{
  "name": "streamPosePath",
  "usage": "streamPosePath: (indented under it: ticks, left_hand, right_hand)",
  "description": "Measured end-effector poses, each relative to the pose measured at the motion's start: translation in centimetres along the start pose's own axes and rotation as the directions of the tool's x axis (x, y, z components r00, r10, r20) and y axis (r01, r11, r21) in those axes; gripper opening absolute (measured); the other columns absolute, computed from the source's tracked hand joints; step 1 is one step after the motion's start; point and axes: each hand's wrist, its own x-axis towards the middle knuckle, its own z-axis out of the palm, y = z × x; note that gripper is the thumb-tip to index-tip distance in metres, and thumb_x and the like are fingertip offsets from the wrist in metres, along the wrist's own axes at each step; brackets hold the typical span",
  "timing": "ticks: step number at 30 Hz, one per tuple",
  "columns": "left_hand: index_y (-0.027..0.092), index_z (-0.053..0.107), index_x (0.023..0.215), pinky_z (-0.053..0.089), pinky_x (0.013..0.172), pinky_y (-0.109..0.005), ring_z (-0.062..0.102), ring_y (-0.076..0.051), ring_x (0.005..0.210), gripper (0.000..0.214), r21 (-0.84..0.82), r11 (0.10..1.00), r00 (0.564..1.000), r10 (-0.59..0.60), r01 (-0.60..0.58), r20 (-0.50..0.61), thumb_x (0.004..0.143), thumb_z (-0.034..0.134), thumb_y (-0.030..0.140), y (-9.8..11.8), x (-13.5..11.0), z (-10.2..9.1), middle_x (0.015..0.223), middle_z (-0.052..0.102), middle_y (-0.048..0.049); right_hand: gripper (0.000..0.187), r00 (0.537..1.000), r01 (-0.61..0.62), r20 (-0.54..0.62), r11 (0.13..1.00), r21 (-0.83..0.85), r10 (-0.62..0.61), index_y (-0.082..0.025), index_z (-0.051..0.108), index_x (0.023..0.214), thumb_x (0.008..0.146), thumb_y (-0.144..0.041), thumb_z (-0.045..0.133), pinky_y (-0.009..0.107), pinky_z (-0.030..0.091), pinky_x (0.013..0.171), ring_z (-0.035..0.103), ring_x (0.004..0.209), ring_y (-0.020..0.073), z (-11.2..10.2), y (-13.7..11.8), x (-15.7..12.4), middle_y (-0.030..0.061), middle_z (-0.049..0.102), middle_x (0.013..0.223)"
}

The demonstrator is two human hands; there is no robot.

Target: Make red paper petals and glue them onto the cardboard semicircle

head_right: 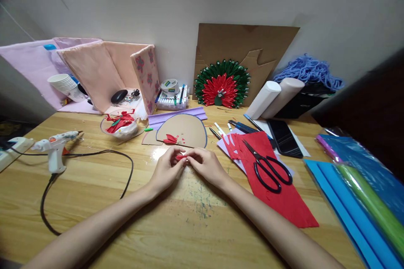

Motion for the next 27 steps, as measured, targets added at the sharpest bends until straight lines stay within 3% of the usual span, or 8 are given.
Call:
streamPosePath:
  ticks: [4, 6, 9, 12, 19, 27]
  left_hand:
    - [0.018, 0.054, 0.099, 0.048, 0.072, -0.028, 0.058, -0.015, 0.081, 0.016, 0.100, 0.995, 1.000, 0.006, -0.007, 0.006, 0.086, 0.047, 0.022, -0.3, 0.0, -0.1, 0.094, 0.061, -0.0055]
    - [0.018, 0.054, 0.105, 0.046, 0.077, -0.031, 0.055, -0.018, 0.086, 0.021, 0.259, 0.965, 0.999, 0.048, -0.043, -0.012, 0.088, 0.044, 0.023, -0.1, 0.0, -0.4, 0.097, 0.058, -0.0072]
    - [0.017, 0.051, 0.121, 0.041, 0.087, -0.039, 0.048, -0.024, 0.097, 0.035, 0.598, 0.800, 0.991, 0.106, -0.037, -0.080, 0.089, 0.041, 0.026, 0.1, 0.3, -1.1, 0.103, 0.052, -0.0113]
    - [0.019, 0.047, 0.131, 0.038, 0.087, -0.042, 0.044, -0.026, 0.096, 0.043, 0.770, 0.638, 0.991, 0.088, 0.024, -0.103, 0.089, 0.039, 0.031, -0.1, 0.7, -1.7, 0.102, 0.048, -0.0118]
    - [0.025, 0.042, 0.135, 0.038, 0.085, -0.039, 0.042, -0.025, 0.095, 0.046, 0.839, 0.543, 0.996, 0.047, 0.040, -0.078, 0.090, 0.037, 0.034, -0.6, 0.8, -1.8, 0.101, 0.046, -0.0102]
    - [0.026, 0.039, 0.137, 0.037, 0.084, -0.038, 0.041, -0.024, 0.093, 0.048, 0.848, 0.528, 0.997, 0.034, 0.041, -0.069, 0.090, 0.037, 0.036, -0.8, 0.8, -1.8, 0.097, 0.045, -0.0091]
  right_hand:
    - [0.015, 1.000, 0.013, 0.001, 0.999, 0.038, -0.013, -0.019, 0.064, 0.093, 0.083, -0.020, 0.053, 0.031, 0.051, 0.076, 0.065, 0.081, 0.0166, 0.8, 1.1, 0.2, 0.0050, 0.069, 0.090]
    - [0.014, 0.999, -0.012, -0.036, 0.998, 0.067, 0.015, -0.019, 0.061, 0.095, 0.083, -0.021, 0.053, 0.031, 0.052, 0.074, 0.064, 0.078, 0.0162, 1.1, 1.7, 0.2, 0.0048, 0.068, 0.088]
    - [0.014, 0.996, -0.044, -0.080, 0.997, 0.065, 0.050, -0.018, 0.058, 0.094, 0.083, -0.023, 0.052, 0.030, 0.051, 0.073, 0.063, 0.078, 0.0160, 1.2, 2.2, 0.2, 0.0049, 0.066, 0.086]
    - [0.012, 0.996, -0.058, -0.066, 0.997, 0.046, 0.061, -0.018, 0.057, 0.093, 0.084, -0.023, 0.052, 0.030, 0.050, 0.073, 0.063, 0.079, 0.0165, 1.0, 2.1, 0.1, 0.0056, 0.065, 0.087]
    - [0.011, 0.996, -0.071, -0.042, 0.995, 0.065, 0.074, -0.018, 0.056, 0.093, 0.084, -0.023, 0.051, 0.030, 0.049, 0.072, 0.062, 0.078, 0.0162, 0.9, 2.1, 0.2, 0.0051, 0.065, 0.087]
    - [0.012, 0.996, -0.079, -0.042, 0.994, 0.076, 0.082, -0.018, 0.057, 0.093, 0.084, -0.023, 0.051, 0.031, 0.049, 0.074, 0.062, 0.079, 0.0165, 0.9, 2.3, 0.2, 0.0051, 0.065, 0.087]
